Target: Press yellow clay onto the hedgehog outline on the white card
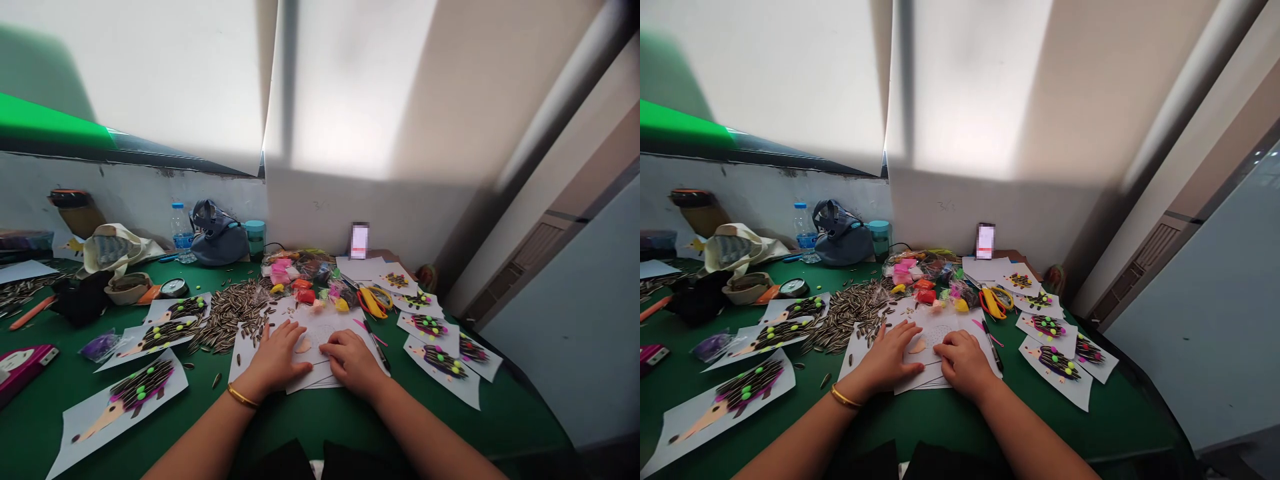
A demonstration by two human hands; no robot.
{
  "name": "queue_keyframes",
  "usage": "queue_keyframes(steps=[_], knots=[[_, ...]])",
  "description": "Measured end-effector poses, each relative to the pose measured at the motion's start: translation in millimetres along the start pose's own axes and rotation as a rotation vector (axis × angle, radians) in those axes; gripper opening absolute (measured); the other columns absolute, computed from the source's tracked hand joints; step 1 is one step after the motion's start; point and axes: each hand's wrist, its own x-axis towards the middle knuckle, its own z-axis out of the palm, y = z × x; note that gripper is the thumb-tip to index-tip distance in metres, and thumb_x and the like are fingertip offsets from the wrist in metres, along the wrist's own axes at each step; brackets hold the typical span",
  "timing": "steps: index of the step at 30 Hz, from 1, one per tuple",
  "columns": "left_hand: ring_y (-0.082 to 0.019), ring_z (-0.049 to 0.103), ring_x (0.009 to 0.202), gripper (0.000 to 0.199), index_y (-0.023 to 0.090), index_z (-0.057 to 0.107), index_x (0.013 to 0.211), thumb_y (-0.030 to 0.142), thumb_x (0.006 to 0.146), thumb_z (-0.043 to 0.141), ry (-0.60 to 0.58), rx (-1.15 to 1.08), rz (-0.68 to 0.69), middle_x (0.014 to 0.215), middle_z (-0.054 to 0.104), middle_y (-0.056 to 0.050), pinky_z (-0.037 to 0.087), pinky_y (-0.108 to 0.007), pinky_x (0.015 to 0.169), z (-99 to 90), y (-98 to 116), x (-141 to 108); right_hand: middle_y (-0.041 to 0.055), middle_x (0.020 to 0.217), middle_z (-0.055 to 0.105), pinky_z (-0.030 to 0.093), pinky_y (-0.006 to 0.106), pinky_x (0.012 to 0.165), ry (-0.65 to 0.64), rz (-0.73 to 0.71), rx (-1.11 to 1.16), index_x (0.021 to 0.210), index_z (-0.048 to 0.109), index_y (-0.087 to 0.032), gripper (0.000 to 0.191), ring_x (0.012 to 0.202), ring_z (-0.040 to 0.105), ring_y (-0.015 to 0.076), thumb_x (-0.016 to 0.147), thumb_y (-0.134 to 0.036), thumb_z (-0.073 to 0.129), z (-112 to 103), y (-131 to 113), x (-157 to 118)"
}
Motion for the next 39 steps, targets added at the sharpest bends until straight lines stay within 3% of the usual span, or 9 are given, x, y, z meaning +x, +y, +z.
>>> queue_keyframes(steps=[19, 24, 39], knots=[[-0.035, 0.027, 0.143, 0.076, 0.025, 0.045, 0.139, 0.05, 0.072, 0.07, -0.007, -0.009, 0.0, 0.15, 0.041, -0.01, 0.003, -0.062, 0.116, -0.9, 0.7, -0.1, 0.0065, 0.105, 0.062, 0.043, 0.037, 0.09, -0.019, 0.056, 0.021, 0.115, 0.066, -0.024, 0.042, 0.099, 0.053, 0.0225, 0.078, -0.007, 0.058, 0.3, 0.0, 1.4], [-0.034, 0.027, 0.143, 0.076, 0.025, 0.045, 0.139, 0.05, 0.072, 0.069, -0.004, -0.01, 0.002, 0.15, 0.041, -0.01, 0.001, -0.062, 0.116, -0.2, 0.3, -0.3, 0.0063, 0.1, 0.062, 0.044, 0.036, 0.088, 0.01, 0.04, 0.046, 0.101, 0.072, -0.023, 0.031, 0.096, 0.054, 0.0217, 0.08, -0.007, 0.056, 2.4, 2.8, 1.4], [-0.034, 0.027, 0.143, 0.076, 0.026, 0.045, 0.139, 0.05, 0.071, 0.07, -0.008, -0.011, -0.007, 0.15, 0.042, -0.01, 0.002, -0.061, 0.117, -1.9, 1.6, -0.6, 0.0059, 0.096, 0.064, 0.045, 0.036, 0.085, 0.045, -0.018, 0.032, 0.101, 0.073, -0.026, 0.029, 0.092, 0.056, 0.0208, 0.082, -0.01, 0.057, 3.2, 3.9, 0.6]])
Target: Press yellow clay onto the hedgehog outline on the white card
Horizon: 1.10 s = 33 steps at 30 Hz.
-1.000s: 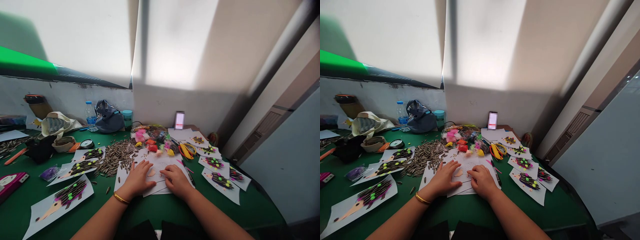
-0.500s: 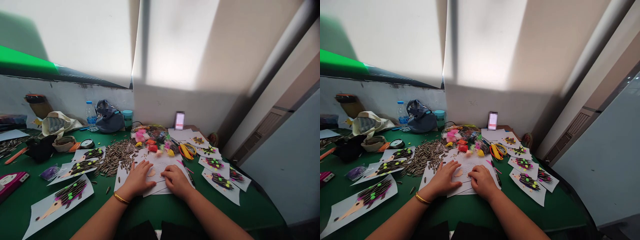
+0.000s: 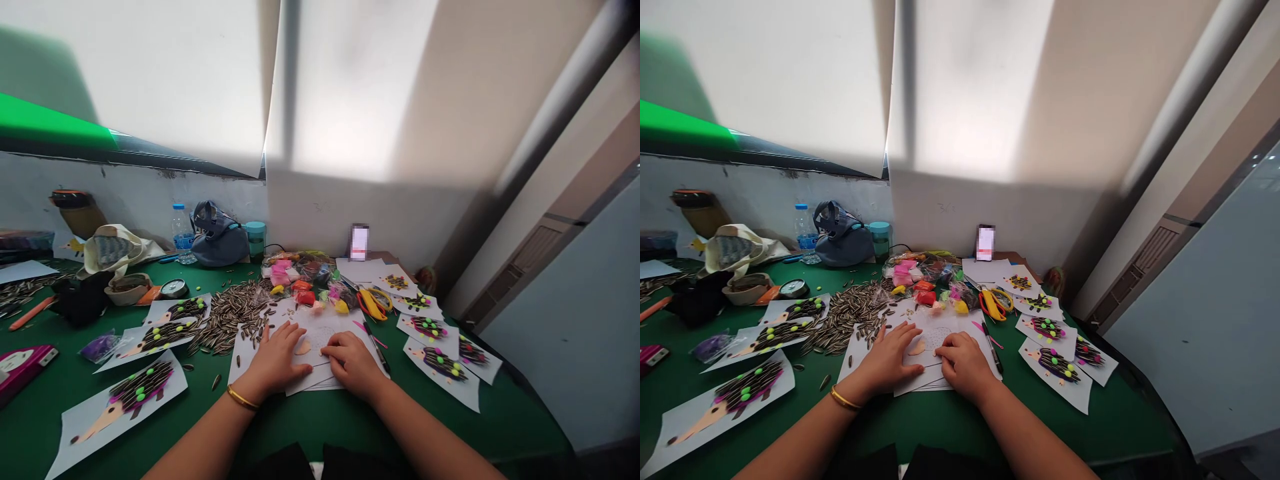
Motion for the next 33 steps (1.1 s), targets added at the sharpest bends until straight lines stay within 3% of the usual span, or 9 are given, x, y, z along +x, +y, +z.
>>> queue_keyframes(steps=[33], knots=[[-0.034, 0.027, 0.143, 0.076, 0.027, 0.045, 0.139, 0.051, 0.071, 0.07, 0.004, -0.007, -0.002, 0.151, 0.041, -0.009, 0.001, -0.062, 0.117, 0.9, -1.1, -0.4, 0.0051, 0.105, 0.061, 0.041, 0.039, 0.09, -0.078, 0.019, -0.021, 0.111, 0.069, -0.029, 0.038, 0.099, 0.052, 0.0225, 0.079, -0.011, 0.061, -5.8, -8.1, 1.0]])
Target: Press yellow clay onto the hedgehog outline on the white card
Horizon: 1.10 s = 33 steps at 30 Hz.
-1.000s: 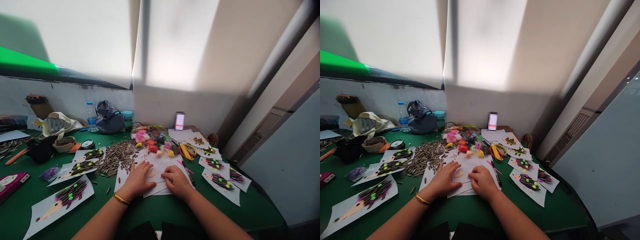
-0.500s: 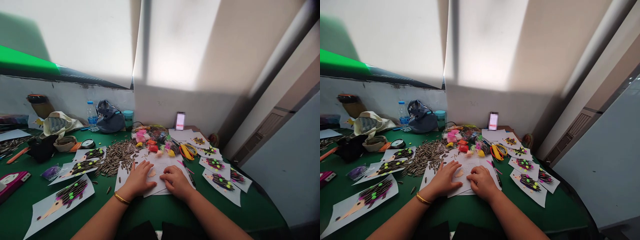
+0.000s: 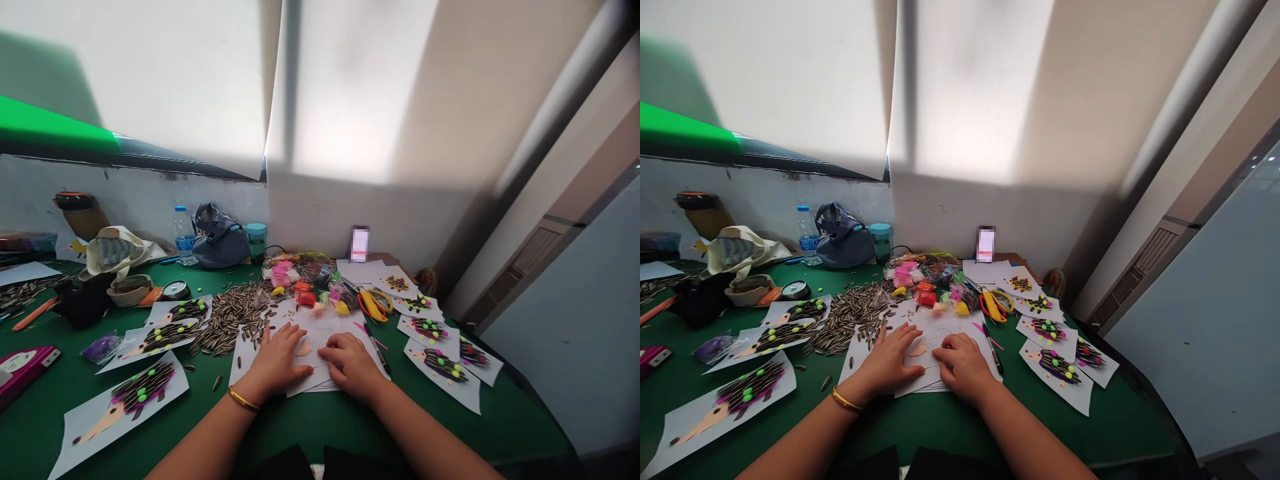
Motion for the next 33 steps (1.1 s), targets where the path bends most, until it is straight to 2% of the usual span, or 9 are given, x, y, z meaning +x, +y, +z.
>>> queue_keyframes(steps=[33], knots=[[-0.034, 0.028, 0.143, 0.076, 0.027, 0.045, 0.139, 0.051, 0.071, 0.069, -0.004, 0.011, -0.003, 0.15, 0.042, -0.009, 0.002, -0.062, 0.116, -0.1, 0.3, -0.2, 0.0053, 0.102, 0.062, 0.041, 0.04, 0.09, 0.037, -0.043, 0.041, 0.1, 0.073, -0.029, 0.025, 0.099, 0.055, 0.0219, 0.084, -0.017, 0.06, 1.8, 2.8, -1.4]])
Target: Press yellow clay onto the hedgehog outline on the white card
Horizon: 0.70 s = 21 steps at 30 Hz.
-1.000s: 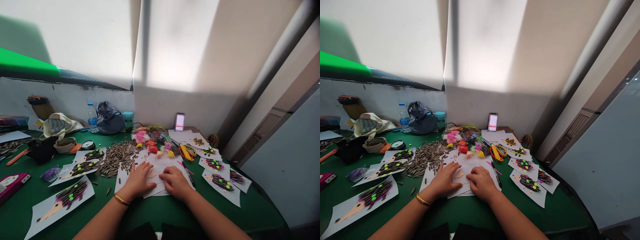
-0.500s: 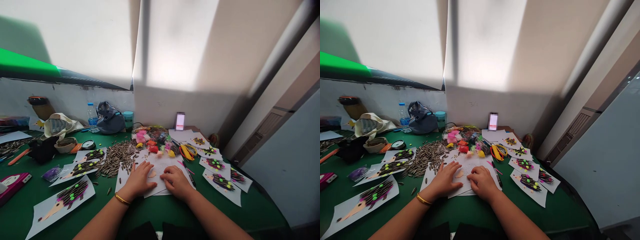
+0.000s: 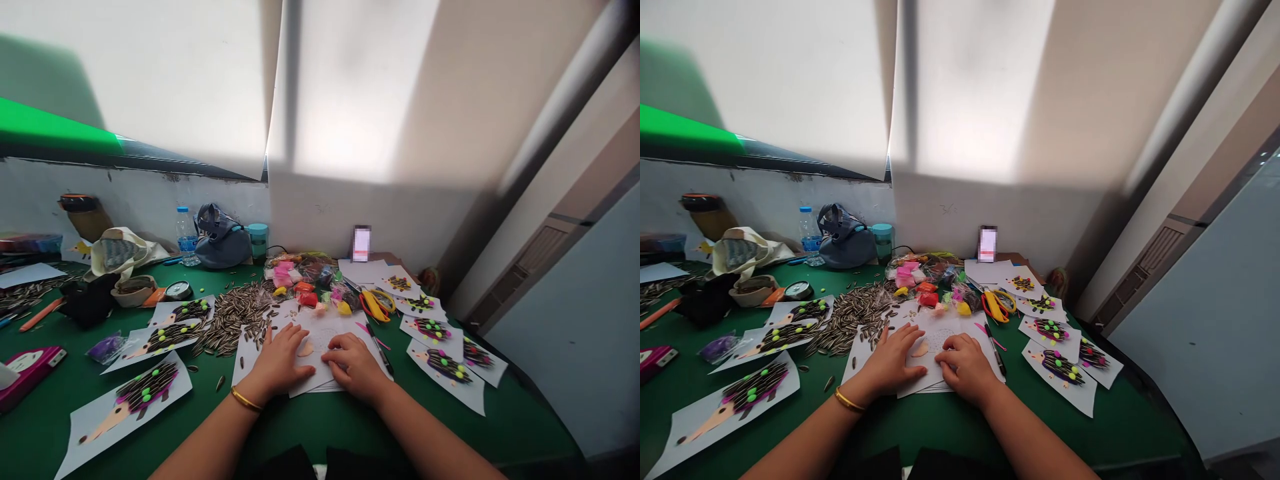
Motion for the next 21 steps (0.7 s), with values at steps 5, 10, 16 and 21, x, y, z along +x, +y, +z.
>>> queue_keyframes(steps=[5, 10, 16, 21], knots=[[-0.034, 0.028, 0.143, 0.075, 0.027, 0.045, 0.138, 0.051, 0.071, 0.069, 0.003, -0.004, 0.002, 0.15, 0.042, -0.008, 0.002, -0.063, 0.116, -0.7, 0.1, -1.0, 0.0056, 0.102, 0.062, 0.042, 0.04, 0.089, -0.001, 0.009, 0.019, 0.104, 0.072, -0.029, 0.027, 0.098, 0.055, 0.0221, 0.084, -0.016, 0.059, 0.0, -0.3, -0.3], [-0.033, 0.027, 0.143, 0.074, 0.027, 0.045, 0.138, 0.05, 0.072, 0.068, 0.002, -0.004, 0.002, 0.15, 0.042, -0.008, 0.002, -0.063, 0.116, 1.2, -0.8, -0.2, 0.0056, 0.104, 0.063, 0.042, 0.04, 0.091, -0.006, 0.022, 0.025, 0.11, 0.069, -0.028, 0.033, 0.1, 0.055, 0.0223, 0.081, -0.015, 0.06, 1.6, 1.0, -0.1], [-0.033, 0.027, 0.143, 0.073, 0.027, 0.046, 0.138, 0.049, 0.072, 0.068, 0.013, -0.013, 0.003, 0.15, 0.042, -0.009, -0.001, -0.062, 0.116, 2.6, -1.5, -0.2, 0.0066, 0.107, 0.063, 0.042, 0.039, 0.092, -0.021, 0.042, 0.008, 0.115, 0.066, -0.026, 0.037, 0.101, 0.055, 0.0226, 0.081, -0.015, 0.06, 2.8, 2.6, 0.3], [-0.033, 0.026, 0.143, 0.075, 0.027, 0.045, 0.138, 0.051, 0.071, 0.07, 0.016, -0.008, 0.009, 0.15, 0.043, -0.009, -0.002, -0.06, 0.116, 1.6, -0.9, -1.1, 0.0065, 0.108, 0.063, 0.042, 0.039, 0.093, -0.04, 0.057, -0.011, 0.119, 0.064, -0.026, 0.04, 0.102, 0.055, 0.0227, 0.081, -0.015, 0.059, 3.7, 3.2, 0.1]])
